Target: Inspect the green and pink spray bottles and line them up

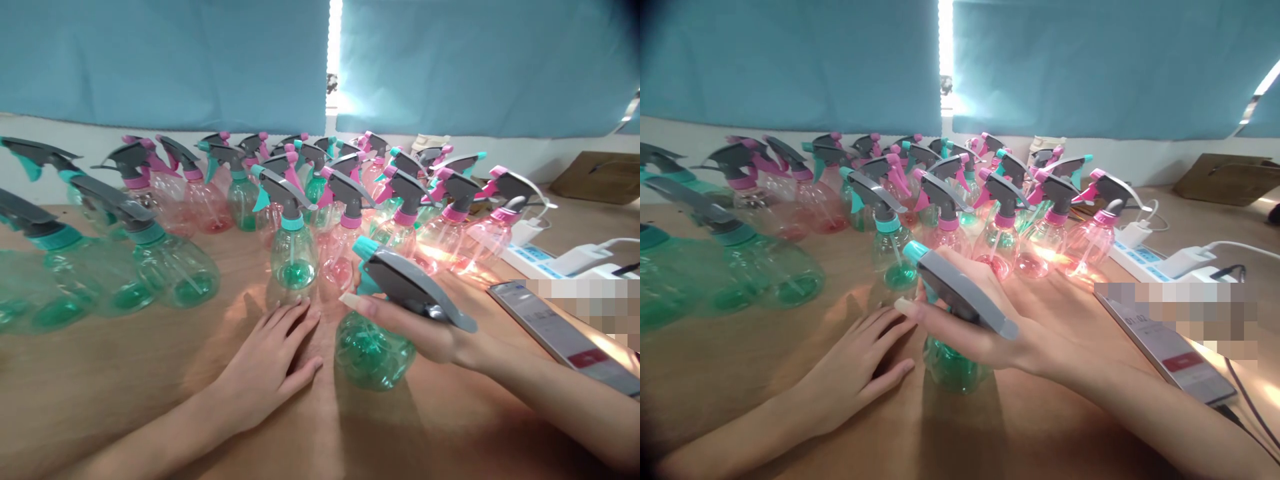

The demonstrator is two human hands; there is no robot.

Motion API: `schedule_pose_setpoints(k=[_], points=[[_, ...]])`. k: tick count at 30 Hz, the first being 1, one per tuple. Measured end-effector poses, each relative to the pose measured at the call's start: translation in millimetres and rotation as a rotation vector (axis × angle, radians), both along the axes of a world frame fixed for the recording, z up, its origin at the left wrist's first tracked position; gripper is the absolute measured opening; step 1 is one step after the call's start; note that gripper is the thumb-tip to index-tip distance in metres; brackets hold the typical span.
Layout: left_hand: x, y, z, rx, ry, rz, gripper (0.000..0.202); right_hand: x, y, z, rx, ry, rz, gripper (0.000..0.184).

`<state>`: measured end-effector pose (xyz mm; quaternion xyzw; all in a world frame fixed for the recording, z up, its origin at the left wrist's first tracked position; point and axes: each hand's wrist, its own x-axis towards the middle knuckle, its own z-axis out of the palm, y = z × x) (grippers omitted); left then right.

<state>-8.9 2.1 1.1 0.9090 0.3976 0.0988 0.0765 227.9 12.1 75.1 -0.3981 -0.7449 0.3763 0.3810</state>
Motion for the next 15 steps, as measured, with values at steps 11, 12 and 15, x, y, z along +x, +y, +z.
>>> schedule_pose_setpoints(k=[11, 12, 15], points=[[-0.8, 0.5, -3.1, 0.007, -0.013, 0.002, 0.051, -6.0, -2.2, -2.3, -0.057, 0.156, 0.031, 0.008], [-0.7, 0.6, -2.9, 0.004, -0.01, 0.003, 0.051, -6.3, -2.7, -2.3, -0.066, 0.154, 0.033, 0.011], [0.1, 0.6, -1.9, -0.008, -0.002, 0.005, 0.052, -5.1, -3.4, -3.2, -0.098, 0.121, 0.029, 0.019]])
